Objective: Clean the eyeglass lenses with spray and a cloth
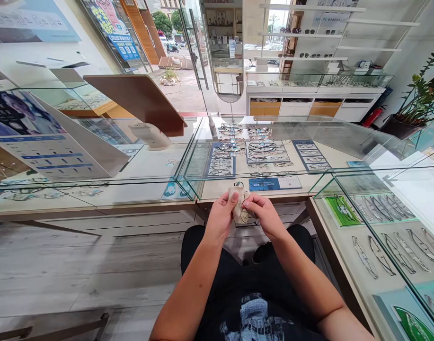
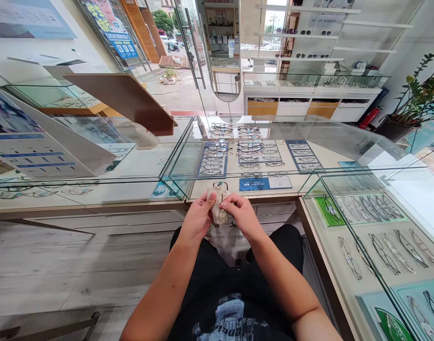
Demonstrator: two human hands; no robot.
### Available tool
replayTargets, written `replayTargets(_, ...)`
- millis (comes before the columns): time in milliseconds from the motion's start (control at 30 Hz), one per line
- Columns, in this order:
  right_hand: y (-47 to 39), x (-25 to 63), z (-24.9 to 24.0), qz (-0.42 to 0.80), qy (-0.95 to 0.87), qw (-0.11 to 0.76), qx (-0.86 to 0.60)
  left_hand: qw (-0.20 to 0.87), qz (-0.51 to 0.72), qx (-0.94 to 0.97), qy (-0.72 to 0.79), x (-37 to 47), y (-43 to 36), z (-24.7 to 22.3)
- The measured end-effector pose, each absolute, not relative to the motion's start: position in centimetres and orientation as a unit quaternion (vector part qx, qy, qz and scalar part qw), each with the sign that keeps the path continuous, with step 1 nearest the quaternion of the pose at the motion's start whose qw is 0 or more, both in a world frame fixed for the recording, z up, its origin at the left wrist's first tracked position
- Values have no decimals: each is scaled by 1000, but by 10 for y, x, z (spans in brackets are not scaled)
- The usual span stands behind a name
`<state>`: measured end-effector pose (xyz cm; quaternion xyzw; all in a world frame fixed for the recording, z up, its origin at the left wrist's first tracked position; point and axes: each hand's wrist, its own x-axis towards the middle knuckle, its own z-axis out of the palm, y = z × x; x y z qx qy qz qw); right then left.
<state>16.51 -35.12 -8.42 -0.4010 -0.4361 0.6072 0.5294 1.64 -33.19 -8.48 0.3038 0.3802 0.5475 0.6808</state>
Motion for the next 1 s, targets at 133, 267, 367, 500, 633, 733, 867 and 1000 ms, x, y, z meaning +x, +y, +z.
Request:
replayTargets(133,-350,157,-94,614,-448,515,-397,679,547,280,402,6,-340,-95)
replayTargets(267,-350,145,-99,627,-445,511,-385,656,572,273,409,2,-341,-97)
replayTargets(367,-351,134,-100,618,-459,515,-377,638,593,264,414,-4,-340,-94)
replayTargets(500,-356,117,-103,583,-506,515,-372,618,609,256,426,-21,-342,-94)
replayTargets(633,-361,100,-105,588,-527,498,-359,583,617,266,456,-41,-346,-99)
replayTargets(733,-362,92,-106,597,-538,488,-341,576,610,282,466,-56,-349,-100)
replayTargets(867,-361,88,-107,631,-519,474,-329,612,555,311,470,-81,-351,-94)
replayTargets(1000,-360,87,-107,681,-485,455,-306,648,497,343,464,-103,-355,-87)
